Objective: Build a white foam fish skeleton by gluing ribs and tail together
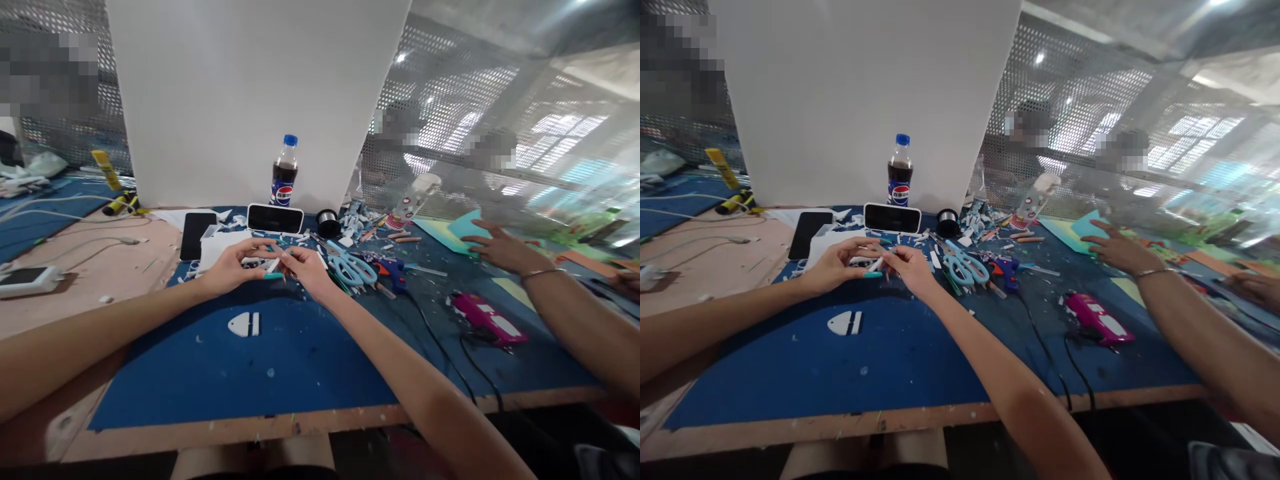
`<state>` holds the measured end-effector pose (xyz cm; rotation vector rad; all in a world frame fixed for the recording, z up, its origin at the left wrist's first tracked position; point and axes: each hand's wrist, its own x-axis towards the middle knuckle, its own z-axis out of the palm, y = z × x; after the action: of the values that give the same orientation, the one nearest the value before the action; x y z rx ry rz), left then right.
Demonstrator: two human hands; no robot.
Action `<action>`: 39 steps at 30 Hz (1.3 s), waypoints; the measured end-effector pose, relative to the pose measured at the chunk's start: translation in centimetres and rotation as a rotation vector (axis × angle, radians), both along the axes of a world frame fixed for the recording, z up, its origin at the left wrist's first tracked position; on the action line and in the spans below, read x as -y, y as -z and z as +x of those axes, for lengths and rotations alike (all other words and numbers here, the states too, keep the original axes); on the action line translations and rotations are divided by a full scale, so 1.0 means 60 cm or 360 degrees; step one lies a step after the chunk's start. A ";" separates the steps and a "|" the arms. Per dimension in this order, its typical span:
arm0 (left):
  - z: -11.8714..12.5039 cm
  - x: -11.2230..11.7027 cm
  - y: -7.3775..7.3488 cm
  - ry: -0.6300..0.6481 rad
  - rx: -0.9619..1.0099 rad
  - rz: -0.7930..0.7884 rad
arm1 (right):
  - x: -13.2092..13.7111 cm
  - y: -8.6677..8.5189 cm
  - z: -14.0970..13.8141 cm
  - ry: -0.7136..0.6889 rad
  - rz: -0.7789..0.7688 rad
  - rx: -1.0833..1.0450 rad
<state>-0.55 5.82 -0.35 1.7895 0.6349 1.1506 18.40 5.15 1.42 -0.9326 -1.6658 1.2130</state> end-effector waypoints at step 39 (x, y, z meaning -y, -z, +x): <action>-0.069 0.084 0.009 -0.0138 -0.1079 0.0493 | 0.020 -0.017 0.018 0.0201 0.0786 0.0780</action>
<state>-4.69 0.81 -0.89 2.4647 0.9669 0.7002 19.47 3.92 2.43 -1.0432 -2.1183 0.4591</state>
